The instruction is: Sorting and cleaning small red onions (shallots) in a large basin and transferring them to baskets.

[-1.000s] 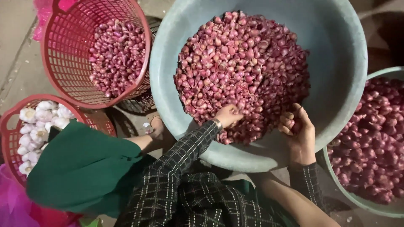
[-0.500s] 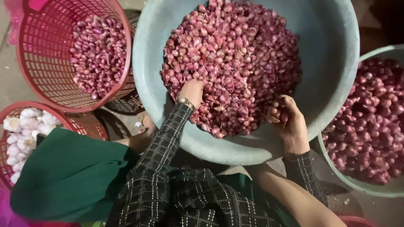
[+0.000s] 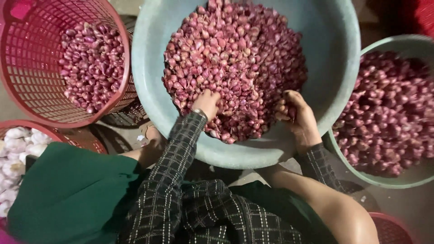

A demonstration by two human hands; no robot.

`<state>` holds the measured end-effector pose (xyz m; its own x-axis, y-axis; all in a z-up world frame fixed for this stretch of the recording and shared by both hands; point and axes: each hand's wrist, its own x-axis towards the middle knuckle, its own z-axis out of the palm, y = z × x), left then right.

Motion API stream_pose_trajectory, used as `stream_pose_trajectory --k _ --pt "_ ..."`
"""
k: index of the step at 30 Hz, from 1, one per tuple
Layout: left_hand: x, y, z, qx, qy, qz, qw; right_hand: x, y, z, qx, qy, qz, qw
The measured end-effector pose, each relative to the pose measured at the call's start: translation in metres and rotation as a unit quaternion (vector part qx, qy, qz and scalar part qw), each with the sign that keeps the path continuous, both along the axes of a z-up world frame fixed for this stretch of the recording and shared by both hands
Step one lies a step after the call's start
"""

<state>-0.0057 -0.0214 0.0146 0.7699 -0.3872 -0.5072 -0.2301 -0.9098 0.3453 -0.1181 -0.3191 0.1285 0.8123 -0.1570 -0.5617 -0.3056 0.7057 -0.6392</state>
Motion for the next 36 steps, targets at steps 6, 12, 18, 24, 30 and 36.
stream_pose_trajectory --k 6,12,18,24,30,36 --pt "-0.032 -0.006 -0.027 0.056 -0.005 -0.078 0.995 -0.008 0.008 0.036 0.035 0.002 0.027 0.999" --pt "-0.042 0.031 -0.015 -0.041 0.057 -0.086 0.994 -0.049 -0.033 0.104 -0.196 0.075 -0.036 0.977" --pt "0.002 0.093 0.151 -0.186 -0.135 -0.068 0.971 -0.126 -0.175 0.057 -0.657 0.169 0.091 0.729" --pt "0.03 0.132 0.305 -0.043 -0.223 -0.152 0.962 -0.045 -0.172 0.152 -0.971 0.046 0.227 0.055" --pt "0.0 0.14 0.378 0.004 -0.183 -0.21 0.96 0.052 -0.004 0.227 -0.84 0.057 0.335 0.423" --pt "0.049 0.118 0.307 0.018 -0.107 -0.297 0.949 0.094 0.073 0.114 -0.744 0.041 0.452 0.49"
